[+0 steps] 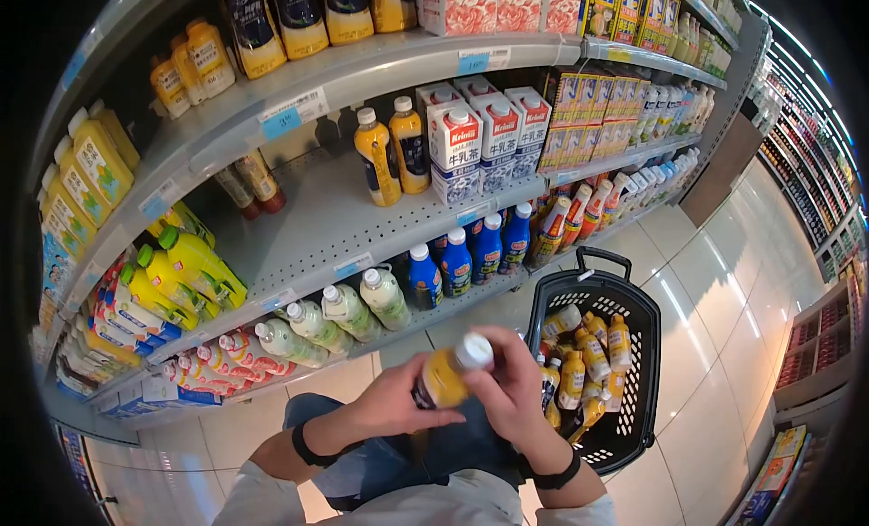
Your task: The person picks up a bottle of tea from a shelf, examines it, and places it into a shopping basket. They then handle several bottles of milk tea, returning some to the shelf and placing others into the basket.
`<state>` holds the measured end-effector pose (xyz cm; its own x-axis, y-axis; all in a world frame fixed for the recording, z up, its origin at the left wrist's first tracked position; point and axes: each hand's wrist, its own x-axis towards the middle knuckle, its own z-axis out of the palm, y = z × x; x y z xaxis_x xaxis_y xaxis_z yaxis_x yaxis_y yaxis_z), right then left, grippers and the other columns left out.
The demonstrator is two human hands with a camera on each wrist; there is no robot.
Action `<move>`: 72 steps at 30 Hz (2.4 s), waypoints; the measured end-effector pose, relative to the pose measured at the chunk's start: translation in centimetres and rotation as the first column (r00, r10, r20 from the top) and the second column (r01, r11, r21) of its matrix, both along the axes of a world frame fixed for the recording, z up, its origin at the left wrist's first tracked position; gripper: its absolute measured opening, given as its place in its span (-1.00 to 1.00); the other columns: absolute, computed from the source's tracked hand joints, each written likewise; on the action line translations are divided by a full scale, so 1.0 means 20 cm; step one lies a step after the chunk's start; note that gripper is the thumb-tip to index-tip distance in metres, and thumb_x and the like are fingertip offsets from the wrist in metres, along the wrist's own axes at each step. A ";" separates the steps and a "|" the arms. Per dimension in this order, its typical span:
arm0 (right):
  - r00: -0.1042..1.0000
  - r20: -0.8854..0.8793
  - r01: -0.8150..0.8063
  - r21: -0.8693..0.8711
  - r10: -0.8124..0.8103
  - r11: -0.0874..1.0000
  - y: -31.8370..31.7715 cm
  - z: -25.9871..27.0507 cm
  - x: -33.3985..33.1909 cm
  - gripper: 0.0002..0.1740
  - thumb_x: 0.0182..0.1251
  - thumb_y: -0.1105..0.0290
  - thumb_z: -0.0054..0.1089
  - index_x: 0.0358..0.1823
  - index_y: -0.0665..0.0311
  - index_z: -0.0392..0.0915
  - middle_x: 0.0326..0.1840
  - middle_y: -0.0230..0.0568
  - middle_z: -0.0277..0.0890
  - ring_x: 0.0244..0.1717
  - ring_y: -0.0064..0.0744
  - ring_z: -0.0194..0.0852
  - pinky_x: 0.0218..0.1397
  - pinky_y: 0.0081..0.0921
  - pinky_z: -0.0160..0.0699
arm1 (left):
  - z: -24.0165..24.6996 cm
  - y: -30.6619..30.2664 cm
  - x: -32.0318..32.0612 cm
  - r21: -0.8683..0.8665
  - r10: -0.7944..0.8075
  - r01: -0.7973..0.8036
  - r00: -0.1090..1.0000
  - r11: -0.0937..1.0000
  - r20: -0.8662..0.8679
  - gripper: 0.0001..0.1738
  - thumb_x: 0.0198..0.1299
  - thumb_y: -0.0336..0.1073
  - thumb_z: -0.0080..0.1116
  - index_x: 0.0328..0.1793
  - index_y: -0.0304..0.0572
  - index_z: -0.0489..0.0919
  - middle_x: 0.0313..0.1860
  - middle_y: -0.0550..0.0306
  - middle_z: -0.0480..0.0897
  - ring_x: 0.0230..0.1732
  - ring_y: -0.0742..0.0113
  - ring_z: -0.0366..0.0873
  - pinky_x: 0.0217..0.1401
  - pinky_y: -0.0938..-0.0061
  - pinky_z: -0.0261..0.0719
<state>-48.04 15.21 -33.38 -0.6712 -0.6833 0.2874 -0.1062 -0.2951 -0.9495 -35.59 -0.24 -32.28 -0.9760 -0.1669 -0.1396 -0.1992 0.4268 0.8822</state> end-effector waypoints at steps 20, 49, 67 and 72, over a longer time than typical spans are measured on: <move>0.891 0.427 -0.283 0.263 0.152 0.922 -0.06 -0.31 0.12 -0.28 0.12 0.38 0.55 0.26 0.37 0.33 0.09 -0.27 0.53 0.10 -0.54 0.51 0.22 -0.50 0.48 | -0.32 -0.25 -0.22 0.939 0.345 0.088 0.916 0.332 -0.207 -0.30 0.40 -0.09 -0.03 0.54 -0.32 0.13 0.32 -0.27 0.47 0.26 -0.07 0.55 0.38 0.10 0.48; 0.946 0.279 -0.262 0.368 0.163 0.892 -0.17 -0.37 0.18 -0.09 0.00 0.23 0.63 0.28 0.30 0.18 0.04 -0.19 0.51 0.01 -0.51 0.54 0.11 -0.48 0.56 | -0.31 -0.38 -0.17 0.849 0.177 0.249 0.914 0.466 -0.365 -0.17 0.25 -0.21 0.19 0.55 -0.34 0.08 0.31 -0.06 0.45 0.27 0.21 0.50 0.37 0.28 0.45; 0.815 -0.579 0.576 0.811 -0.001 0.103 0.75 -0.95 -0.55 0.16 0.01 0.08 0.55 0.54 0.32 0.00 0.51 0.23 0.08 0.52 0.21 0.01 0.52 0.04 0.04 | -0.17 -0.55 -0.38 0.651 0.638 -0.313 0.687 0.692 -0.347 -0.25 -0.06 -0.61 0.45 0.30 -0.40 0.35 0.06 -0.07 0.67 0.06 0.26 0.66 0.18 0.39 0.62; 0.850 -0.428 0.497 0.846 0.308 -0.195 0.88 -1.33 -0.51 0.58 -0.19 -0.27 0.53 0.62 0.32 -0.43 0.66 0.24 -0.27 0.68 0.21 -0.41 0.46 0.52 -0.77 | -0.14 -0.74 -0.68 0.475 0.589 -0.358 0.590 0.804 -0.552 -0.19 -0.09 -0.59 0.48 0.32 -0.49 0.31 0.07 -0.11 0.65 0.09 0.25 0.64 0.20 0.40 0.58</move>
